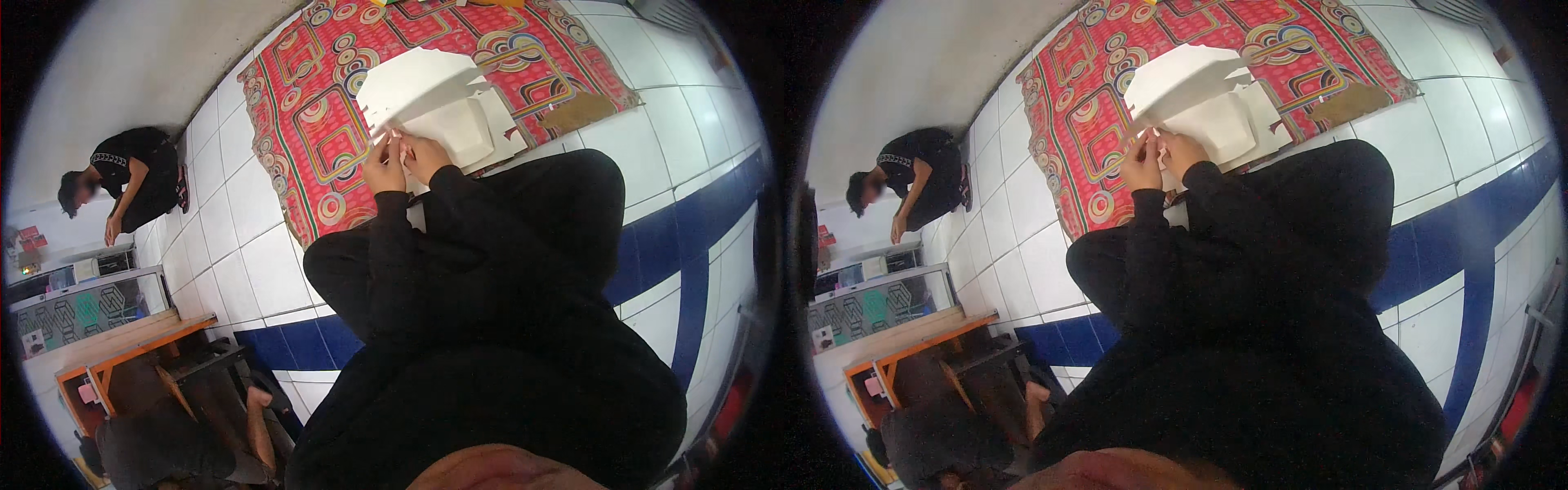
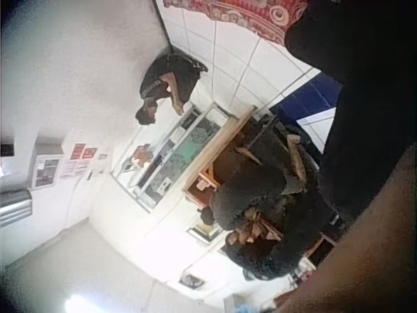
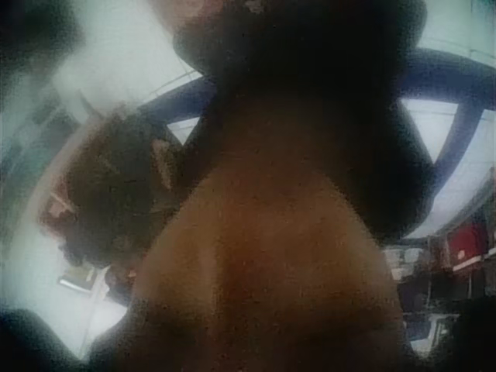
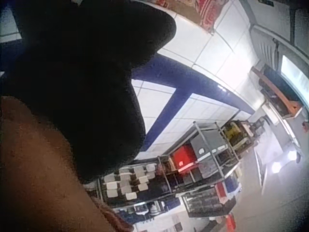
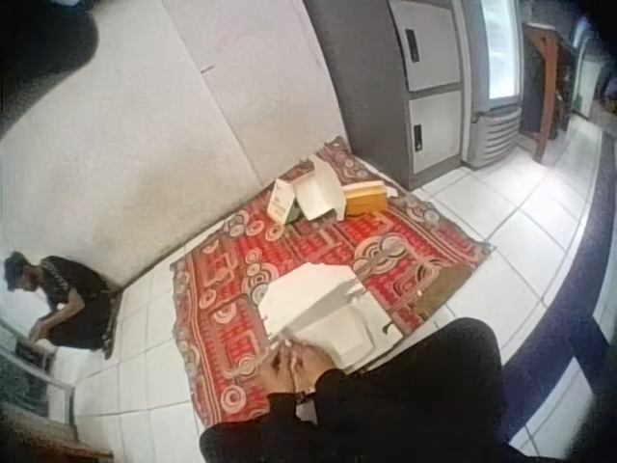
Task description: The person constructs food boxes by folding flat cardboard sheets by hand.
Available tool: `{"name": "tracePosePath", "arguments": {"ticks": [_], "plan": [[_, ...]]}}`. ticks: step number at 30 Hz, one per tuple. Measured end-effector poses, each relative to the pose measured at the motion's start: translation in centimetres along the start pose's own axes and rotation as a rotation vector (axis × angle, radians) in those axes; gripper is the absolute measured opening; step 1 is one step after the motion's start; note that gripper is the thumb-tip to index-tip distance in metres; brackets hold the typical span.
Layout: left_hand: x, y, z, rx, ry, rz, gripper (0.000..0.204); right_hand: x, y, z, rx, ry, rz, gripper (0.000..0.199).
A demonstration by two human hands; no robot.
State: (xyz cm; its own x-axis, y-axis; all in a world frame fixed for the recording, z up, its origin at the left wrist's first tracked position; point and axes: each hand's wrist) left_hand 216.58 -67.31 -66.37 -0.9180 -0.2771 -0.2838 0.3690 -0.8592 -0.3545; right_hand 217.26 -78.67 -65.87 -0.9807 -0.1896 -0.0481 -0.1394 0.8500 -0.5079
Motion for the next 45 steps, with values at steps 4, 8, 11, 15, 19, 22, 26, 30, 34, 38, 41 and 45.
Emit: {"name": "tracePosePath", "arguments": {"ticks": [4, 8, 11, 15, 19, 22, 26, 30, 34, 38, 41, 45], "plan": [[0.5, 0.0, 2.8, -0.185, -0.118, 0.06, 0.034, -0.2, 0.1, 0.9, 0.087, -0.05, -0.03, 0.049], [0.9, 0.6, 1.4, -0.18, -0.029, 0.068, 0.035, -0.8, 1.0, 1.8, 0.078, -0.028, -0.053, 0.051], [0.8, 1.5, 1.4, -0.178, 0.009, 0.043, 0.033, -1.1, 0.8, 2.3, 0.032, 0.024, -0.013, 0.054], [0.1, 1.2, -1.0, 0.175, -0.185, 0.018, 0.028, -0.6, -0.8, 0.4, -0.158, -0.051, -0.04, 0.057], [-1.6, -0.7, -4.7, 0.028, -0.359, 0.133, 0.021, -1.6, -2.9, 1.0, -0.23, -0.043, -0.081, 0.057], [-0.9, -0.7, -3.8, -0.336, -0.221, 0.168, 0.017, -3.4, -7.4, 3.0, 0.055, 0.154, 0.428, 0.038], [-1.1, 1.2, -1.9, -0.393, -0.123, 0.172, 0.018, -5.7, -9.6, 11.2, 0.374, 0.111, 0.655, 0.031], [-1.1, 0.9, 0.1, -0.704, 0.226, 0.169, 0.028, -6.1, -8.6, 9.6, 0.031, 0.253, 0.351, 0.035], [0.4, 6.0, 2.8, -0.453, -0.135, -0.461, 0.03, -4.9, -8.2, 9.6, 0.094, 0.229, 0.285, 0.03], [-0.4, 7.8, 1.1, -0.372, -0.196, -0.545, 0.03, -4.6, -7.3, 9.0, 0.144, 0.226, 0.239, 0.031], [-0.5, 8.2, 0.3, 0.073, -0.504, -0.506, 0.028, -4.6, -7.2, 9.4, 0.039, 0.28, 0.291, 0.026], [-0.8, 8.3, -1.1, 0.22, -0.571, -0.462, 0.027, -4.8, -6.3, 7.9, 0.047, 0.3, 0.27, 0.024]]}}
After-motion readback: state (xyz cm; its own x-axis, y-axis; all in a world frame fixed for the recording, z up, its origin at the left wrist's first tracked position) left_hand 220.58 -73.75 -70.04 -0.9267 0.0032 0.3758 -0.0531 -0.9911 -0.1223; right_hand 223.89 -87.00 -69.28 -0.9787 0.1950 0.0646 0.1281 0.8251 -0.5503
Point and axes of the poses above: each hand's wrist, its own x-axis away from the middle knuckle, its own y-axis out of the palm, z = x × y, and after that the axes turned 2 degrees about -y, right-handed
